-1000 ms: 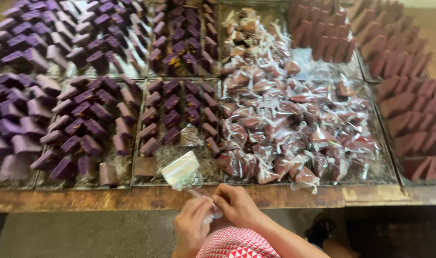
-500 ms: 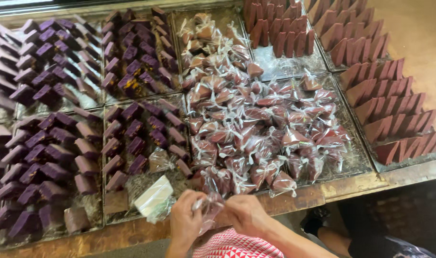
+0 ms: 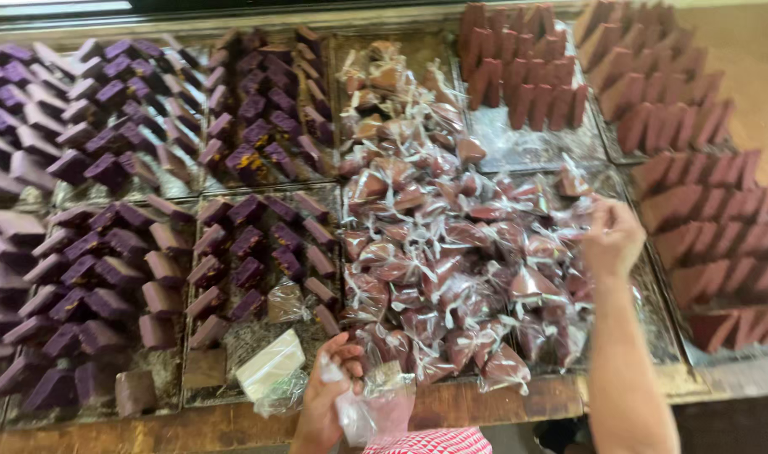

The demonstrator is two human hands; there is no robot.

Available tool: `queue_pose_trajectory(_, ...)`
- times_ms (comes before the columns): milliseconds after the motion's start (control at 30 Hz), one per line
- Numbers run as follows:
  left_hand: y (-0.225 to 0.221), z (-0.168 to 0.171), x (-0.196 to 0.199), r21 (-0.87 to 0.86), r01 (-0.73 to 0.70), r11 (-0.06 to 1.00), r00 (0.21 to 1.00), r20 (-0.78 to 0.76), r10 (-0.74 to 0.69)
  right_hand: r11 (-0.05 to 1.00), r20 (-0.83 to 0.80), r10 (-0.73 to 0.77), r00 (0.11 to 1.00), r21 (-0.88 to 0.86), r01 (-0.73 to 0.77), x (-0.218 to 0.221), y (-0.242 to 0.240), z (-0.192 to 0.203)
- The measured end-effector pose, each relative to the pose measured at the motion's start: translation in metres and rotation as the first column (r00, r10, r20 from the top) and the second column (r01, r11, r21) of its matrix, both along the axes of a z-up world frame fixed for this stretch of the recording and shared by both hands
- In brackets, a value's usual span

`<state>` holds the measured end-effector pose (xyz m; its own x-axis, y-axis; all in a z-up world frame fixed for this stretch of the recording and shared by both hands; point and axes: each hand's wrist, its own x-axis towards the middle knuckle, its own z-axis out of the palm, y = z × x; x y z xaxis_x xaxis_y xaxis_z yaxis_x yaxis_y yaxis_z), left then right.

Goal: The person packages triangular bars by opening plastic bags, inserting the bars inside, and tying the bags closed by hand.

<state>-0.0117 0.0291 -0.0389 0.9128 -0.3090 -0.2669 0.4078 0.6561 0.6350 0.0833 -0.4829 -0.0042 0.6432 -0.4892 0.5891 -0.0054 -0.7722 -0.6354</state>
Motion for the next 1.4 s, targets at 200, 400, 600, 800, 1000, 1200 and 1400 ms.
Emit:
queue_pose_trajectory(200, 0.007, 0.000, -0.013, -0.295, -0.139, 0.945, 0.977, 0.117, 0.180, 0.982, -0.420, -0.044, 0.907, -0.184, -0.038, 0.029, -0.035, -0.064)
queue_pose_trajectory(400, -0.005, 0.020, -0.008, 0.222, -0.161, 0.962, 0.986, 0.068, 0.149, 0.938, -0.140, 0.328, 0.934, -0.068, -0.339, -0.003, 0.134, -0.047)
queue_pose_trajectory(600, -0.007, 0.052, -0.004, 0.474, 0.021, 0.880, 0.968, 0.211, -0.137, 0.453, -0.371, 0.884, 0.284, 0.532, -0.715, -0.075, 0.310, 0.040)
queue_pose_trajectory(800, 0.023, 0.040, -0.014, 0.565, 0.195, 0.801, 0.937, 0.132, -0.322, 0.398, -0.332, 0.897, 0.292, 0.317, -0.861, -0.083, 0.329, 0.042)
queue_pose_trajectory(1000, 0.028, 0.030, -0.023, 0.619, 0.185, 0.763, 0.982, -0.151, -0.115, 0.497, -0.479, 0.824, 0.303, 0.355, -0.792, -0.096, 0.328, 0.050)
queue_pose_trajectory(1200, 0.030, 0.032, -0.022, 0.683, 0.203, 0.702, 0.970, -0.041, -0.240, 0.705, -0.663, 0.673, 0.327, 0.441, -0.556, -0.099, 0.346, 0.046)
queue_pose_trajectory(1400, 0.041, 0.026, -0.017, 0.335, 0.101, 0.937, 0.993, 0.017, -0.113, 0.566, -0.449, 0.817, 0.362, 0.503, -0.654, -0.097, 0.328, 0.049)
